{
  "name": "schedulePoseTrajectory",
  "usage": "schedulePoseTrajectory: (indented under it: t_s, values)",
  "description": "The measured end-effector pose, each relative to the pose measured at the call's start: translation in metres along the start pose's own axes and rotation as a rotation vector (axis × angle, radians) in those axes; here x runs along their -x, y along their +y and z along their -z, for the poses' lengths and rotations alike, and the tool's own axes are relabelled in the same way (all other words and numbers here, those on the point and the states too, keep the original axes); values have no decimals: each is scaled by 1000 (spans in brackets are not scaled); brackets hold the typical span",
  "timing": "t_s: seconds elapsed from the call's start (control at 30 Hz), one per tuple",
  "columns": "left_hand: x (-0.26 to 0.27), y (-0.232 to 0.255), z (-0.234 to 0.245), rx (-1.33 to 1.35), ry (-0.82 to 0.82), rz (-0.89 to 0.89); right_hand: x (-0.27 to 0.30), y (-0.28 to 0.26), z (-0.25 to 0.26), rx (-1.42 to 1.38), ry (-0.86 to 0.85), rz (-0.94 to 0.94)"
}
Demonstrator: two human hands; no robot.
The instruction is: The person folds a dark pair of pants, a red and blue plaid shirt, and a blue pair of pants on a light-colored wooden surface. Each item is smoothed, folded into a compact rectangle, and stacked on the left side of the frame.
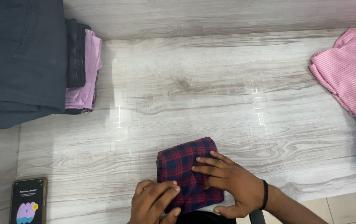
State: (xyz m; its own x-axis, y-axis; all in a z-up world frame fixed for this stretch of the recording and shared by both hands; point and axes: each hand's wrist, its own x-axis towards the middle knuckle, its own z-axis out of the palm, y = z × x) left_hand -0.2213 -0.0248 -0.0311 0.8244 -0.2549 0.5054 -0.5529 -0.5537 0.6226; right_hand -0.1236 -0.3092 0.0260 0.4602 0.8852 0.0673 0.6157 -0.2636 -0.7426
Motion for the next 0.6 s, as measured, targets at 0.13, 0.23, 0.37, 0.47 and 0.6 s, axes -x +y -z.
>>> schedulePoseTrajectory:
  t_s: [0.13,0.23,0.37,0.47,0.6]
  values:
    - [-31,13,5,-118,30,41,-12,-12,-4,119,25,-80]
    - [-56,16,0,-196,-125,127,-23,-18,-18,162,146,-189]
    - [-65,12,-2,-320,-268,216,-34,-16,-41,250,164,-281]
    - [-55,2,-1,-385,-269,193,-36,-9,-57,318,162,-261]
    - [-40,-11,-6,-386,-323,203,-33,3,-71,435,188,-238]
